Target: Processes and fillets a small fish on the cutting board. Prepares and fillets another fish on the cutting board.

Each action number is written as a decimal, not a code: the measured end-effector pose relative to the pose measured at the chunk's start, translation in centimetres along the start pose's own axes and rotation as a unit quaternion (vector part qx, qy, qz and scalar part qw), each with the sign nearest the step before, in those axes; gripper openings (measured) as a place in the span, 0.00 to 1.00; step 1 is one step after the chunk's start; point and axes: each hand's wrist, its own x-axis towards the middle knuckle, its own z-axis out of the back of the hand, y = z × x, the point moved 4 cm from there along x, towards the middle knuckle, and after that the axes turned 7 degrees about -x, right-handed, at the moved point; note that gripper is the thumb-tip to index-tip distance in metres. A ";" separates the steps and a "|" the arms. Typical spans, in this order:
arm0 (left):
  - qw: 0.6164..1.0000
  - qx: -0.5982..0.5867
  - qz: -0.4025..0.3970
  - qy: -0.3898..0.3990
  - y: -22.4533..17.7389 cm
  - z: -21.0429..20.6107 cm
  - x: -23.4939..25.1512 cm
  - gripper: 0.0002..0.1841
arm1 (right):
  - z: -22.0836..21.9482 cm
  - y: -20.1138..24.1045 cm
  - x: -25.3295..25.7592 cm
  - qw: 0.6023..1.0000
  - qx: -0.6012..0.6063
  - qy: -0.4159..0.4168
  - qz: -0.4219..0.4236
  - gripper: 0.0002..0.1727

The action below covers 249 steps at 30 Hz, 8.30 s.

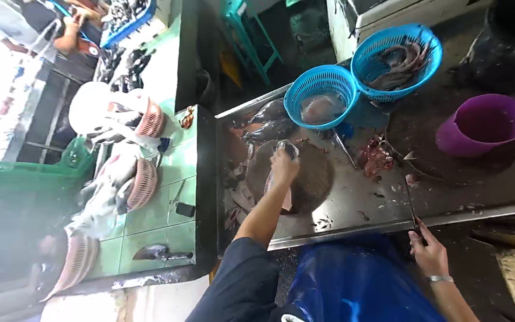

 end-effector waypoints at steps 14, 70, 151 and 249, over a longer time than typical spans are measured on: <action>0.986 -0.011 0.013 0.166 7.5 0.8 3.5 0.32 | -7.9 9.4 -9.3 0.988 0.139 0.000 -0.063 0.30; 0.914 0.018 -0.397 0.083 19.7 9.6 -3.1 0.11 | -25.2 30.5 1.9 0.937 -0.175 0.299 -0.053 0.24; 0.992 0.082 -0.048 0.077 2.3 -6.8 6.5 0.26 | -17.8 25.8 18.5 0.902 -0.153 0.393 -0.094 0.25; 0.995 0.047 -0.080 0.023 5.0 -6.9 7.1 0.33 | -17.1 22.7 15.8 0.894 -0.078 0.431 -0.092 0.26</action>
